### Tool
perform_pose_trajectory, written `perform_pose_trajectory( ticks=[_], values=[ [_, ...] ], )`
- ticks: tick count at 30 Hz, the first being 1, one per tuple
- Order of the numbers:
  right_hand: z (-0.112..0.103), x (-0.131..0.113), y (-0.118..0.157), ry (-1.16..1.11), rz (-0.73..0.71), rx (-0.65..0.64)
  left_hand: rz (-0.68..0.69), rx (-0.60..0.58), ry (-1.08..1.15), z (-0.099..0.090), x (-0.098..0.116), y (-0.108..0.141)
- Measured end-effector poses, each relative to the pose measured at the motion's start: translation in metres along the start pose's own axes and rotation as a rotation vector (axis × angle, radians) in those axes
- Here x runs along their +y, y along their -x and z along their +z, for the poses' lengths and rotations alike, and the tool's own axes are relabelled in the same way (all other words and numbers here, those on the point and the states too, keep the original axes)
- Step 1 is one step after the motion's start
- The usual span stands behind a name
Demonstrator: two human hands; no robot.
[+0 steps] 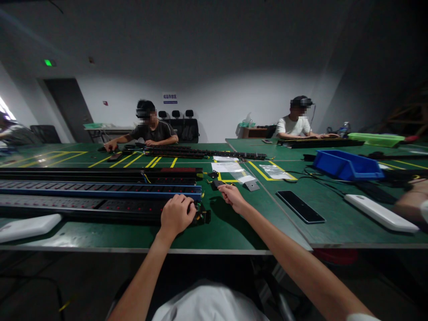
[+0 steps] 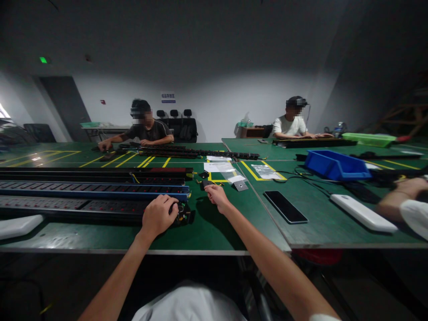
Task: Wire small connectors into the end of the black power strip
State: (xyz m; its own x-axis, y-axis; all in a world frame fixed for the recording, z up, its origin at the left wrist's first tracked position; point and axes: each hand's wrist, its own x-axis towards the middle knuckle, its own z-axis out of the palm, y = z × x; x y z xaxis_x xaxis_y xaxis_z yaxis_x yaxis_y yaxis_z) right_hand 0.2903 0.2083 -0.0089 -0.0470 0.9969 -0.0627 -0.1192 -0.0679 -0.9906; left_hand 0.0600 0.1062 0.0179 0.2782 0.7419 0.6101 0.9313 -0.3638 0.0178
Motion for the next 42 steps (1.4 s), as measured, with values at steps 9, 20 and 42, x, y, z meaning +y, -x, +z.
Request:
perform_pose_trajectory(
  ticks=[9,20,42],
  values=[
    [-0.0006,0.0025,-0.0023,0.007,-0.012,-0.005,0.001,-0.015,-0.008,-0.0002,-0.0007,-0.0001],
    [-0.0022,0.0043,-0.0030,0.022,-0.017,-0.020,0.003,-0.002,0.013,-0.0008,-0.0008,0.0004],
    [-0.0004,0.0012,0.0023,0.086,-0.031,-0.073,0.004,-0.003,-0.006,0.0001,-0.0007,0.0002]
  ],
)
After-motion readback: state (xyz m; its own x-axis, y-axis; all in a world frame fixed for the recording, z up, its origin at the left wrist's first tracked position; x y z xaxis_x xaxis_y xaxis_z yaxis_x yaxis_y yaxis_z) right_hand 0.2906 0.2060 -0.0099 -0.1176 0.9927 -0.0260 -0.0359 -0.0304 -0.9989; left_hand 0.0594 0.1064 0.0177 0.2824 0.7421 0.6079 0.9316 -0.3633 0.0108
